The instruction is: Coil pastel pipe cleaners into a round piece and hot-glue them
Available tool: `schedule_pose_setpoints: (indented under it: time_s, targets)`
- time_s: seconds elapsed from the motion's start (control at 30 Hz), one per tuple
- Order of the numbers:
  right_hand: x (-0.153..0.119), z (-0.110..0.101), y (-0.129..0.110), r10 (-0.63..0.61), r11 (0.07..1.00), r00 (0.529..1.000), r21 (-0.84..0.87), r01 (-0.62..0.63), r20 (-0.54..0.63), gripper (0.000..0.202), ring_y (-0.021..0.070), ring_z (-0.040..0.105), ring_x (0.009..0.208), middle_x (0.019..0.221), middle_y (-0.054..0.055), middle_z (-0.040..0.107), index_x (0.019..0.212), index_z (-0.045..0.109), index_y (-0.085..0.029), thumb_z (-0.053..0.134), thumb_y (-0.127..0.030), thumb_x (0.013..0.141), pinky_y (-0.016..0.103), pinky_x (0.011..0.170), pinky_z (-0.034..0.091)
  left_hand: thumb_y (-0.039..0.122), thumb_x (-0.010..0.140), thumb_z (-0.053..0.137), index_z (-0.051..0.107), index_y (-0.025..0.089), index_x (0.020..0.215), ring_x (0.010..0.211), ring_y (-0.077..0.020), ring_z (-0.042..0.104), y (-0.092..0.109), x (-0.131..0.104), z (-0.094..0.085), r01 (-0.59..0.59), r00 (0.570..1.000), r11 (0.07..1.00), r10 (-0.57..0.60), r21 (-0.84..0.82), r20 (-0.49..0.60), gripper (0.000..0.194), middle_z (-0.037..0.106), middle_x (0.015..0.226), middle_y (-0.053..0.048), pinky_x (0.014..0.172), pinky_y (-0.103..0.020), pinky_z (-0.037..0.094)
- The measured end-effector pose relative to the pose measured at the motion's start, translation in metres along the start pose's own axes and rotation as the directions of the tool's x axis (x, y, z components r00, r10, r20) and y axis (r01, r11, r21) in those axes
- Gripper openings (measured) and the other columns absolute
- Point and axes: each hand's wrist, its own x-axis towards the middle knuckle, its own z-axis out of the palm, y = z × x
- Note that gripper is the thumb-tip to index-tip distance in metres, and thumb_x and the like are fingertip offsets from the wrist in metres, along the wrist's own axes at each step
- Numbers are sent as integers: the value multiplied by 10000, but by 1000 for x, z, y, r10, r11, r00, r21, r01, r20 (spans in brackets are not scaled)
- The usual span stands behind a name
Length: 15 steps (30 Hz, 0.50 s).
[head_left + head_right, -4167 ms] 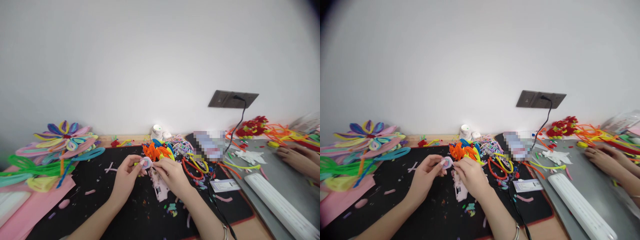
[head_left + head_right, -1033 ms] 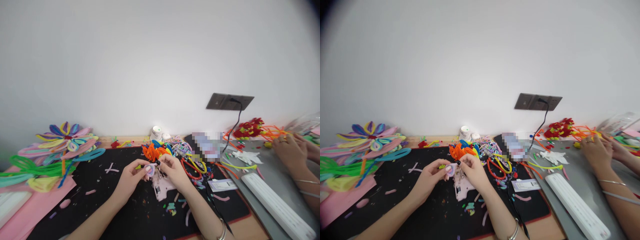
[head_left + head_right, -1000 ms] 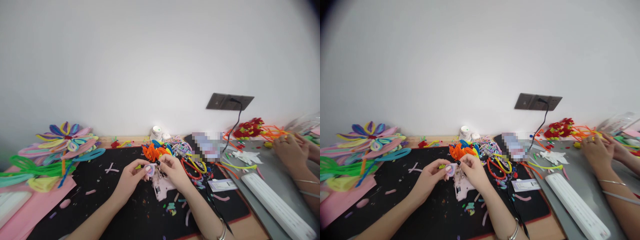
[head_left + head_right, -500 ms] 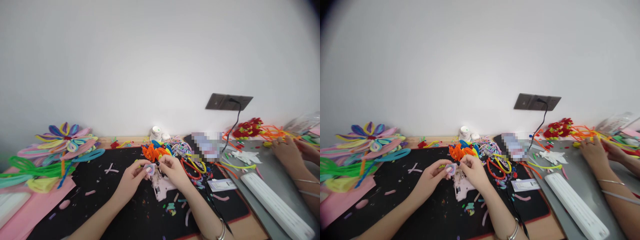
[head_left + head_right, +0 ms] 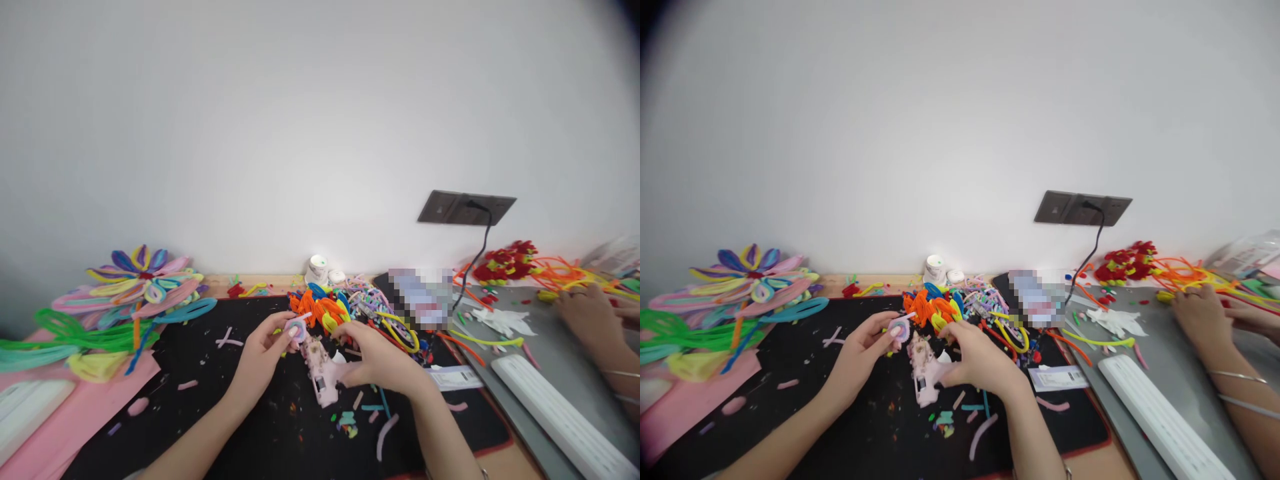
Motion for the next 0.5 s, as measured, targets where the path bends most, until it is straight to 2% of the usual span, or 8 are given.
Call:
schedule_pose_setpoints:
  time_s: [0.1, 0.2, 0.27, 0.37, 0.43, 0.5]
  targets:
    - [-8, 5, 6, -10, 998, 998, -65, 15, 69, 491, 216, 604, 808, 915, 32, 628, 990, 653, -248, 752, -72, 542, 292, 680, 492, 350, 747, 713, 563, 197, 962, 579, -123, 612, 0, -1, 1, -15, 1000, 999, 14, -31, -14, 303, 662, 762, 19, 593, -259, 504]
    - [-10, 7, 4, -8, 999, 997, -36, 11, 75, 507, 226, 616, 822, 924, 46, 643, 1015, 652, -244, 750, -63, 552, 301, 692, 500, 344, 765, 701, 527, 209, 898, 564, -112, 605, 0, -2, 2, -37, 999, 999, 37, -20, -6, 257, 627, 711, 45, 585, -244, 494]
    - [-8, 4, 0, 13, 1000, 1000, 24, -14, 24, 502, 225, 620, 831, 947, 48, 653, 1050, 651, -242, 768, -115, 579, 312, 706, 504, 344, 770, 695, 527, 209, 887, 562, -111, 604, 1, -2, 2, -50, 999, 999, 50, -4, 4, 245, 618, 706, 46, 581, -241, 491]
    - [-1, 1, -9, 71, 993, 988, 102, -58, -135, 361, 196, 607, 803, 938, 37, 663, 1073, 644, -234, 675, -156, 722, 310, 710, 488, 341, 777, 685, 543, 206, 887, 560, -114, 602, 1, -4, 3, -58, 998, 998, 57, 24, 31, 224, 619, 724, 38, 572, -244, 491]
    - [5, 5, -14, 93, 986, 969, 159, -57, -230, 269, 173, 592, 719, 883, 35, 667, 1034, 652, -211, 605, -149, 776, 287, 644, 470, 324, 784, 678, 559, 204, 878, 564, -114, 599, 0, -5, 4, -56, 995, 998, 52, 36, 82, 193, 616, 730, 36, 577, -248, 496]
    - [9, 14, -16, 81, 978, 962, 209, -25, -262, 197, 165, 589, 656, 795, 29, 665, 958, 670, -199, 591, -148, 785, 272, 594, 455, 296, 787, 674, 576, 202, 869, 572, -111, 599, -2, -7, 5, -48, 988, 998, 41, 39, 147, 158, 620, 750, 30, 589, -250, 502]
